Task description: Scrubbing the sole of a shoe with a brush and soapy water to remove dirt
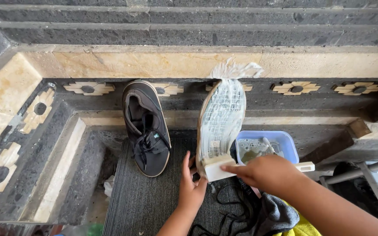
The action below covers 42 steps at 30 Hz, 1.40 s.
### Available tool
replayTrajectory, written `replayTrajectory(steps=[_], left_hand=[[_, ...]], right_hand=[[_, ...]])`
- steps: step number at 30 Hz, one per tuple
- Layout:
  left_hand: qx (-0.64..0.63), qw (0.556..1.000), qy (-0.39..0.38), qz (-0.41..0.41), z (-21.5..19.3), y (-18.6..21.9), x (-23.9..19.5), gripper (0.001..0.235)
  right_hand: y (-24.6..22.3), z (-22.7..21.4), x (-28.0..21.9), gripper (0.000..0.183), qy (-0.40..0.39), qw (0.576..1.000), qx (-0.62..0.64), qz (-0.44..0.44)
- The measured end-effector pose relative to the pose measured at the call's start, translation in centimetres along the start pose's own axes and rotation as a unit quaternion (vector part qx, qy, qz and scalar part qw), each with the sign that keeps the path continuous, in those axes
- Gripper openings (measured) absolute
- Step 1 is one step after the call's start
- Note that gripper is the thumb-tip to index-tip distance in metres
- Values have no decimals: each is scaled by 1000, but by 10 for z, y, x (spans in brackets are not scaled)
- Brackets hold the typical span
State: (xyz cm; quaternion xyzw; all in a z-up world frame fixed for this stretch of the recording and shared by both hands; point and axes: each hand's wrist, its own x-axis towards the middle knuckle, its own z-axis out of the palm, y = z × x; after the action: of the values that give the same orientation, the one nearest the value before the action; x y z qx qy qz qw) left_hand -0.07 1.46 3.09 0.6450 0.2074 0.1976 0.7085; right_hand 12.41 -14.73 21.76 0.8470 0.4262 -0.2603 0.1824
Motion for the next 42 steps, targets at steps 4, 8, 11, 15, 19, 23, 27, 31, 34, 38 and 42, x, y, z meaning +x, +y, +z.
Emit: replayTrajectory(steps=[4,8,11,15,19,23,27,31,34,38,42], left_hand=[[-3,999,0,36,-1,-12,5,89],[-5,999,-27,-34,-2,21,12,95],[-4,995,-53,-88,-5,25,17,98],[-2,992,-66,-106,-7,26,21,94],[-6,994,-62,-89,-8,17,23,88],[7,996,-60,-70,-7,16,24,80],[25,997,-57,-54,-6,23,21,97],[23,995,-67,-66,-7,37,21,98],[47,988,-90,-119,-3,52,20,93],[21,986,-55,-156,-1,53,21,83],[33,988,-38,-149,2,50,21,84]], right_hand=[[26,-8,-12,30,151,985,82,16],[34,-13,1,57,354,933,21,62],[21,-6,4,53,323,944,68,17],[19,-23,-10,37,237,970,59,9],[21,-73,-27,47,293,948,98,75],[7,-72,-24,38,287,941,169,56],[12,-79,-33,39,207,965,125,105],[17,-98,-38,47,310,922,140,186],[6,-96,-34,37,266,923,232,155],[4,-87,-42,45,229,951,172,114],[7,-109,-57,46,218,910,244,256]])
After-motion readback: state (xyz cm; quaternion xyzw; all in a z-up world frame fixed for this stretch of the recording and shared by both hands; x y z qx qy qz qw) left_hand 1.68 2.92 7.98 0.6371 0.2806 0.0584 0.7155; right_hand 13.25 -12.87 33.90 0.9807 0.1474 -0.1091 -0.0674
